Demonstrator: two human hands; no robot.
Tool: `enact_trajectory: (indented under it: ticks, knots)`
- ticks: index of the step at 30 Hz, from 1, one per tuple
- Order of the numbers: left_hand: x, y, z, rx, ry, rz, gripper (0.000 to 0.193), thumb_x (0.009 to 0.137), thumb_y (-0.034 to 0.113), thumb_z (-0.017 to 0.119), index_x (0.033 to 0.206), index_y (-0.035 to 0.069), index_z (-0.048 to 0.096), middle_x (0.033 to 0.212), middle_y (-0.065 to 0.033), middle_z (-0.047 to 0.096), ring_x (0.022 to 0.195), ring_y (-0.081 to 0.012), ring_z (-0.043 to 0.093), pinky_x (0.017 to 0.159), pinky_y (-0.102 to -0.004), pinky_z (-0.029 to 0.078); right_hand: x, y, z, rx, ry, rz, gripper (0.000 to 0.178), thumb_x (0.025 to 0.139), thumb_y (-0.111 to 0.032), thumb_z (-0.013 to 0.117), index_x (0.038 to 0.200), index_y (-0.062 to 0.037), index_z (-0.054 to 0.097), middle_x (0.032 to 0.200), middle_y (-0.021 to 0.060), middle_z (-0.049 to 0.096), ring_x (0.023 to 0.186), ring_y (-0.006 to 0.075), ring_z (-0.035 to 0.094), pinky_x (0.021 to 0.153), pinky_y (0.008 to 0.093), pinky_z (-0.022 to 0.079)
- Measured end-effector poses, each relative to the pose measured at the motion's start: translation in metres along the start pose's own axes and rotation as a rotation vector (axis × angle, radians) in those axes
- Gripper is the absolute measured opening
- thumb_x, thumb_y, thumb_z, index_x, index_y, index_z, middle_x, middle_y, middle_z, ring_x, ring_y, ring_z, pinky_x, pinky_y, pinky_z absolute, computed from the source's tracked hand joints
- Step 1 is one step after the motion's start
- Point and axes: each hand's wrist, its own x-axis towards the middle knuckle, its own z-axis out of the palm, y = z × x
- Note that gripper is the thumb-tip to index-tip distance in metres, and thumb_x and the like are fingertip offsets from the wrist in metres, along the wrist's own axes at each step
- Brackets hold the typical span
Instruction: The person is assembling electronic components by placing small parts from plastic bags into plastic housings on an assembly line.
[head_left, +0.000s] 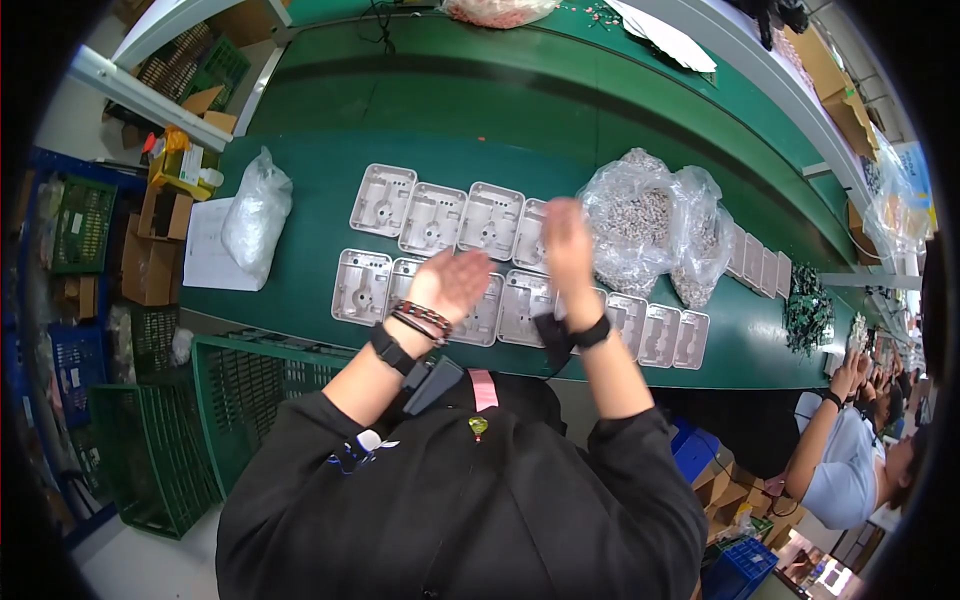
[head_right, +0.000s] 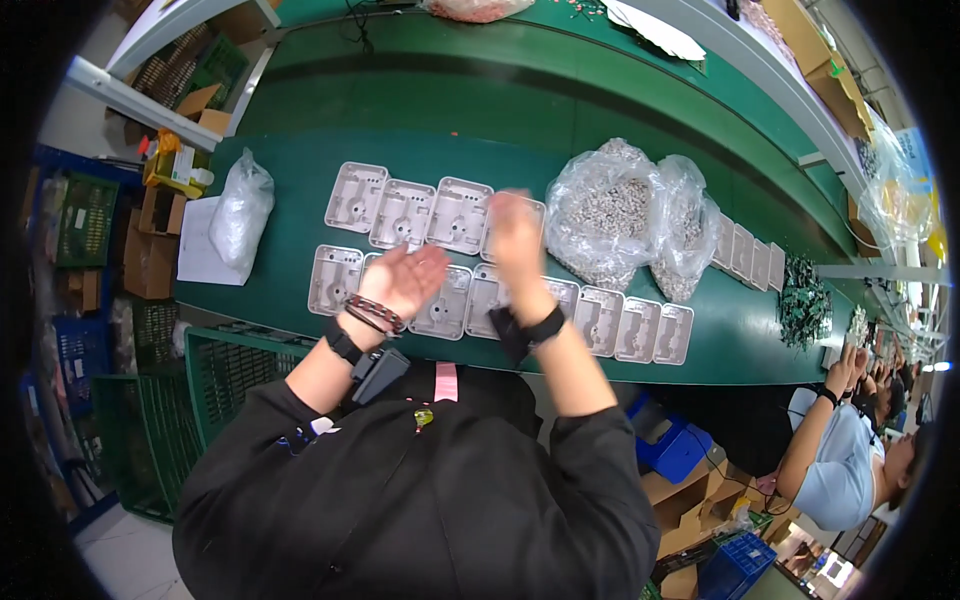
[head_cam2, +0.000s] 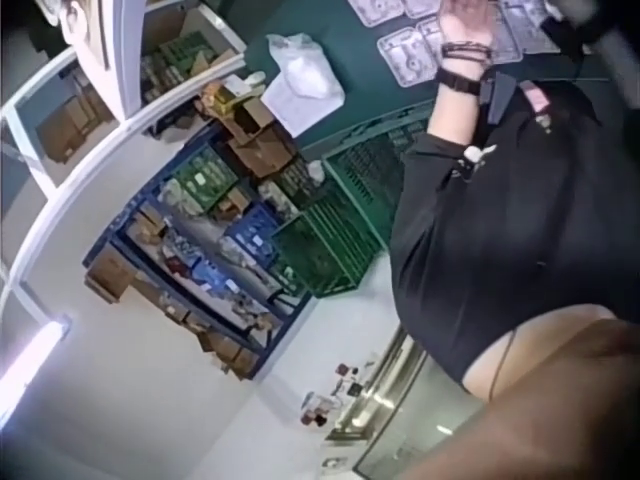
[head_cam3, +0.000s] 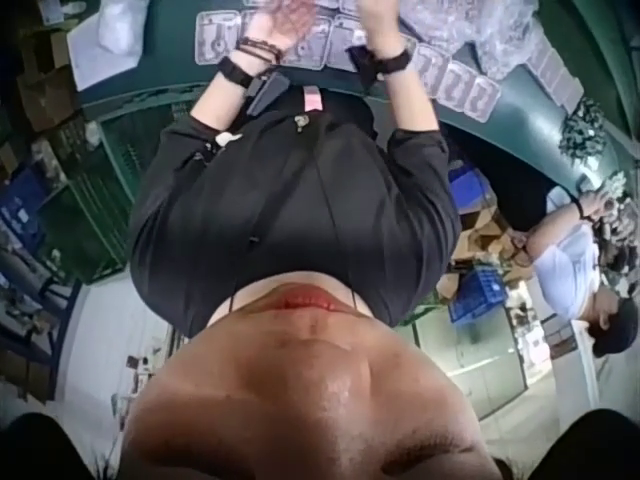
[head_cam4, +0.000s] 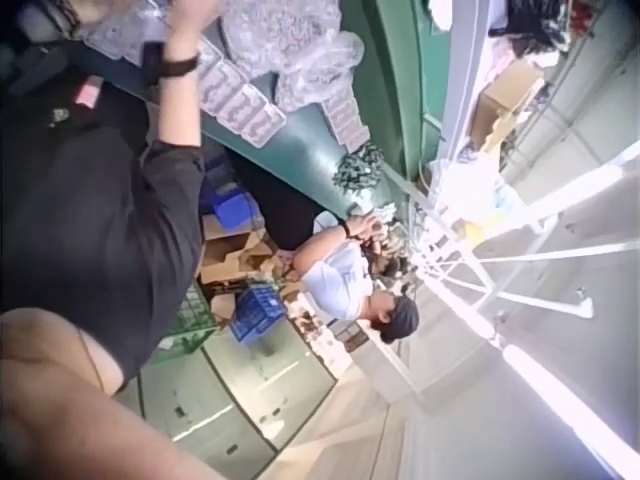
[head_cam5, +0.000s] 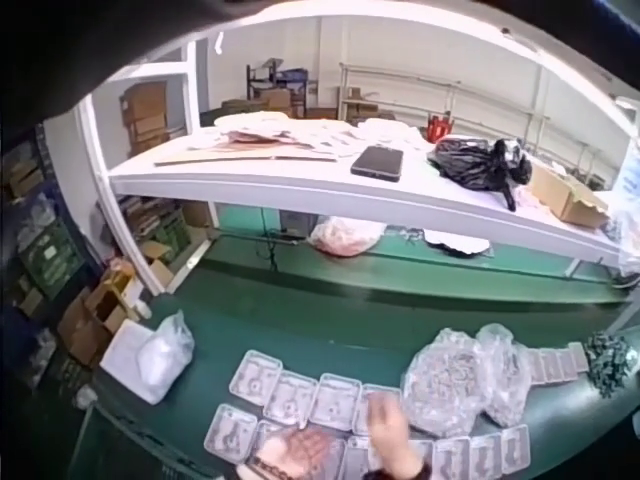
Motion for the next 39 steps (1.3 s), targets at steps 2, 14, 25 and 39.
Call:
enact_trajectory:
  ticks: [2, 14, 25, 39]
  knots:
    - [-0.006, -0.008, 0.006, -0.011, -0.123, -0.064, 0.033, 0.088, 0.027, 0.039, 0.103, -0.001, 0.048, 0.096, -0.0101, 0.054, 0.09, -0.0212, 0.053, 0.082, -0.0323, 0.043, -0.038, -0.04, 0.021, 0.125, -0.177, -0.034, 0.012, 0.083, -0.013, 0.047, 0.083, -0.0031, 0.054, 0.082, 0.0119, 0.056, 0.079, 0.0269, 0.054, 0.072, 0.0378, 0.041]
    - [-0.013, -0.014, -0.009, -0.35, -0.6, -0.044, 0.042, 0.091, 0.033, 0.031, 0.108, -0.001, 0.05, 0.106, -0.0129, 0.053, 0.099, -0.0214, 0.052, 0.088, -0.0341, 0.041, -0.051, -0.067, 0.045, 0.06, -0.015, -0.375, 0.018, 0.08, -0.02, 0.051, 0.085, -0.0069, 0.062, 0.101, 0.0079, 0.051, 0.094, 0.0263, 0.046, 0.088, 0.0376, 0.03]
    - [-0.03, 0.018, -0.036, -0.249, -0.33, -0.051, 0.044, 0.09, 0.038, 0.032, 0.106, 0.0, 0.05, 0.103, -0.0126, 0.053, 0.093, -0.0227, 0.053, 0.086, -0.0352, 0.041, -0.038, -0.093, 0.048, -0.304, -0.458, -0.382, 0.015, 0.065, -0.009, 0.064, 0.08, -0.011, 0.062, 0.095, 0.0046, 0.047, 0.084, 0.0217, 0.043, 0.073, 0.0327, 0.036]
    - [-0.06, 0.042, -0.116, 0.231, -0.455, 0.045, 0.025, 0.09, 0.03, 0.041, 0.087, 0.006, 0.049, 0.066, 0.0005, 0.042, 0.048, -0.0043, 0.031, 0.042, -0.0167, 0.026, -0.07, -0.069, 0.108, 0.462, -0.595, 0.358, 0.01, 0.069, 0.0, 0.061, 0.075, -0.0035, 0.054, 0.088, 0.0076, 0.051, 0.084, 0.0204, 0.049, 0.074, 0.0301, 0.039]
